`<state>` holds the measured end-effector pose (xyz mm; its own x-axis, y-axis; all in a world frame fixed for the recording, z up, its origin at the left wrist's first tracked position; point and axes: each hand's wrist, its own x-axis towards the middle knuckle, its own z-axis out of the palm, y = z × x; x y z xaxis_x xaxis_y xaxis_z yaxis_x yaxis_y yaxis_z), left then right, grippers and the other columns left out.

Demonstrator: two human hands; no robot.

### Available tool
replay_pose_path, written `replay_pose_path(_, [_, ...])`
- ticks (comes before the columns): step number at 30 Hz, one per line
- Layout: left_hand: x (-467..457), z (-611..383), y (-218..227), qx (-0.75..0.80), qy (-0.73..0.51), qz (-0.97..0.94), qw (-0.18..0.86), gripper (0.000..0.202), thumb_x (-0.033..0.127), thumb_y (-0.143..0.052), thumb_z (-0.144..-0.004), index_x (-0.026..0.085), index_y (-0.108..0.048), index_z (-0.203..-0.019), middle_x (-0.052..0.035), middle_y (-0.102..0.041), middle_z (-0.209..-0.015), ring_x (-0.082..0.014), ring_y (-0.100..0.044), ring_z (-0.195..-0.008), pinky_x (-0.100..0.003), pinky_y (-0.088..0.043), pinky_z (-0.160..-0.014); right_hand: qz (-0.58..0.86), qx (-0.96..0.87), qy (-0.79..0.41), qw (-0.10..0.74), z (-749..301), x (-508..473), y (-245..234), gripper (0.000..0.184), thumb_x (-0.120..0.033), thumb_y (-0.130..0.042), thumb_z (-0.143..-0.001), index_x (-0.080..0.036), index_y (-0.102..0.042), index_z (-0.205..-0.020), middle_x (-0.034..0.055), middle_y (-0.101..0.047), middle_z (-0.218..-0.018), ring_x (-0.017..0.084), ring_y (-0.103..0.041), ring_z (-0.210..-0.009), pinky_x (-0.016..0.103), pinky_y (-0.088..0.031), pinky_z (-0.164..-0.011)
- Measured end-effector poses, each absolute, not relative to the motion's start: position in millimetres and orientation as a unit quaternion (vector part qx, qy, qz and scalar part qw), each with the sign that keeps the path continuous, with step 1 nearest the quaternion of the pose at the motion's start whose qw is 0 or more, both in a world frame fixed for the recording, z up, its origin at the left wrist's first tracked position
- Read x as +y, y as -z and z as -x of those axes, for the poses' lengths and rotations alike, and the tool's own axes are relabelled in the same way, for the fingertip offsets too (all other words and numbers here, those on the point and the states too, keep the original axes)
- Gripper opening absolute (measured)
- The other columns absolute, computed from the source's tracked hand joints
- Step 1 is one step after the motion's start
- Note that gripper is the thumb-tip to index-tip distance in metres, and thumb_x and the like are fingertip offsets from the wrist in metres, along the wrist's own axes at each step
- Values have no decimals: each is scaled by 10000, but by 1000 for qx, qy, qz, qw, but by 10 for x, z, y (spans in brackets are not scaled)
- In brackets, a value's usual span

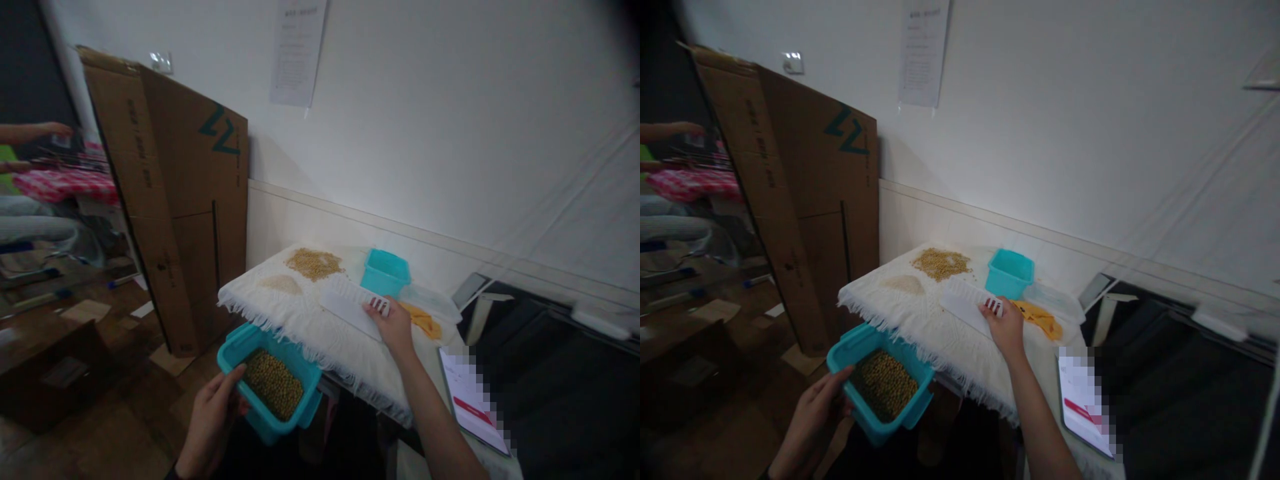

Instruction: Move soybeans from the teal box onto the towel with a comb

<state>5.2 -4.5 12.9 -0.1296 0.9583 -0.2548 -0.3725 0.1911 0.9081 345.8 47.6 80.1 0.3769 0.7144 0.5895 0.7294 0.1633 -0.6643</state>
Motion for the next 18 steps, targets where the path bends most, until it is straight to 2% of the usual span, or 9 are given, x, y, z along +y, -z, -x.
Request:
replay_pose_path(6, [-40, -44, -97, 490, -561, -288, 602, 342, 458, -767, -694, 195, -598, -555, 27, -552, -448, -117, -490, -420, -217, -400, -431, 643, -554, -9, 528, -3379, 405, -807, 342, -539, -654, -735, -204, -597, -696, -31, -540, -578, 160, -494, -570, 267, -362, -565])
replay_pose_path(12, [-34, -65, -93, 500, -567, -272, 595, 325, 457, -768, -671, 197, -605, -565, 36, -531, -450, -118, -486, -413, -214, -394, -409, 642, -561, -14, 523, -3232, 281, -811, 337, -538, -644, -768, -214, -593, -689, -32, -546, -556, 157, -489, -554, 255, -367, -537])
replay_pose_path(18, [-56, -69, -111, 485, -566, -272, 608, 339, 459, -779, -668, 197, -590, -564, 42, -520, -458, -112, -481, -425, -210, -405, -424, 657, -540, -12, 525, -2993, 69, -656, 382, -581, -622, -805, -203, -668, -791, -19, -602, -564, 152, -507, -513, 249, -380, -509])
